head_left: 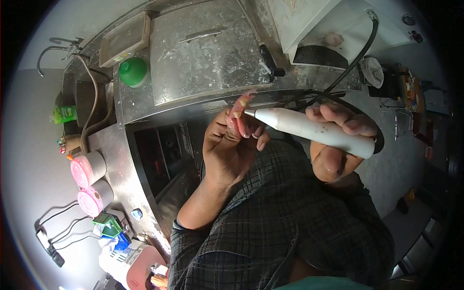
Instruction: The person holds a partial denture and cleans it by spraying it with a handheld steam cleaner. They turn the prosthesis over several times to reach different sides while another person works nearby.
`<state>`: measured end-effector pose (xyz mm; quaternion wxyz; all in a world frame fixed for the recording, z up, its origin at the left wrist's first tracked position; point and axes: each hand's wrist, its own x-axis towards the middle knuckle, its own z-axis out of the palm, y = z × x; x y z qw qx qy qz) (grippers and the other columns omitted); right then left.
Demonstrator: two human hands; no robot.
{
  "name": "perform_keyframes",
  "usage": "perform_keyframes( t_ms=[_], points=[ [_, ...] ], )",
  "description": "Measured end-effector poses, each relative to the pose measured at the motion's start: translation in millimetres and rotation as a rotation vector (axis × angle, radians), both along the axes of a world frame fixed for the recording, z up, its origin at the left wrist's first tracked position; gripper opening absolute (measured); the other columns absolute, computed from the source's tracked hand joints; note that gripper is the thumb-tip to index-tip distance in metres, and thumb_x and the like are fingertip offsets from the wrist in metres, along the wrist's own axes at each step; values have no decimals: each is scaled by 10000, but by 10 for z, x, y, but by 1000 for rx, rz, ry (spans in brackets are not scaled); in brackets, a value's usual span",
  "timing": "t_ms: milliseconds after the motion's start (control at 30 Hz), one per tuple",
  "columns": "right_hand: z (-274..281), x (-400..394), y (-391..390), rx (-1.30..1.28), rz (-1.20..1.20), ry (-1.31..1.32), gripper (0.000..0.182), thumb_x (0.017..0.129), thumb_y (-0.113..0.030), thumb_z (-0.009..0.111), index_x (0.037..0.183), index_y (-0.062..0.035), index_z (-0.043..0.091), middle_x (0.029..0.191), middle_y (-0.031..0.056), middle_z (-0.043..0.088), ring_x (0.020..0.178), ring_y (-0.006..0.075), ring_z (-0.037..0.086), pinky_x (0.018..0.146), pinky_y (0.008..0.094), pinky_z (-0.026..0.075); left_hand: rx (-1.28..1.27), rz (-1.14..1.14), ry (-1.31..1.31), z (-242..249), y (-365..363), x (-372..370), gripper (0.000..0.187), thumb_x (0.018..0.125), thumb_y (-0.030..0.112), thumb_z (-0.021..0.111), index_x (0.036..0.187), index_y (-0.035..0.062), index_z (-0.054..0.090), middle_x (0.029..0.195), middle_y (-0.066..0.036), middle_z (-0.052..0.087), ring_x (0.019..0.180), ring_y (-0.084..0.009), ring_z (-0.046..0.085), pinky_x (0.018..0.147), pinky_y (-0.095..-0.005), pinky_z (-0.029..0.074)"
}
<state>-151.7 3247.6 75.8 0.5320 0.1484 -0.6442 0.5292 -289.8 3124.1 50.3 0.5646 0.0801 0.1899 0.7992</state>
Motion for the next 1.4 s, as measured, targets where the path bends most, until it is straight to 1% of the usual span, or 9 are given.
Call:
perform_keyframes(
  t_ms=[233,467,500,567,600,700,733,1100,1400],
  points=[
    [-37,-59,-38,-37,5,19,602,841,-242,688,1246,44,346,1257,346,495,1208,379,519,1006,452,468,113,-102,-204,12,-45,-92,275,956,193,529,1151,0,540,940,-54,540,769,-174,478,604,-319,406],
    [16,-69,-91,-223,-526,-68,535,935,-290,578,1275,54,349,1285,351,475,1136,400,571,974,462,488,135,-166,-281,-101,-63,-150,409,996,368,429,1118,-3,549,789,0,458,711,-124,448,511,-226,372],
    [18,-58,-95,-223,-524,-73,535,935,-290,578,1275,54,349,1285,351,475,1136,400,571,974,462,488,32,-119,-258,-52,-88,-126,265,996,248,474,990,-7,547,774,-15,466,667,-106,433,446,-196,374],
    [18,-27,-122,-66,-631,-268,580,989,-438,376,1277,62,321,1307,344,441,1148,393,556,979,434,492,7,-90,-185,-41,-114,-117,233,985,206,491,1002,-20,544,778,-21,476,675,-107,446,448,-195,382],
    [-4,-23,-136,-66,-629,-273,580,989,-438,376,1277,62,321,1307,344,441,1148,393,556,979,434,492,-16,-62,-107,-47,-129,-111,203,973,164,507,1013,-33,542,781,-28,485,683,-109,459,450,-194,391],
    [-34,9,-209,21,-527,-275,588,972,-459,393,1236,62,335,1242,346,489,1100,386,591,944,431,524,-17,-49,-103,-78,-208,-104,225,973,182,491,1055,-20,545,761,-48,500,635,-120,486,429,-204,410],
    [-71,1,-219,-63,-331,-134,602,912,-353,596,1238,87,346,1226,388,492,1137,420,560,962,479,493,-6,-73,-71,-86,-230,-106,270,996,249,464,1089,12,554,764,-55,510,619,-126,489,439,-219,394],
    [-34,197,-251,14,-80,-155,572,858,-309,650,1214,30,358,1196,397,499,1194,427,515,990,515,459,-49,34,64,-106,-250,34,274,1001,221,452,1070,-25,552,792,-135,585,570,-153,499,401,-246,428],
    [-92,129,-441,-28,-145,-55,519,832,-226,695,1156,34,384,1164,358,528,1169,435,532,1007,547,432,-58,85,76,-90,-263,121,268,983,203,485,1082,-41,537,824,-149,594,611,-174,534,435,-278,493]
  ],
)
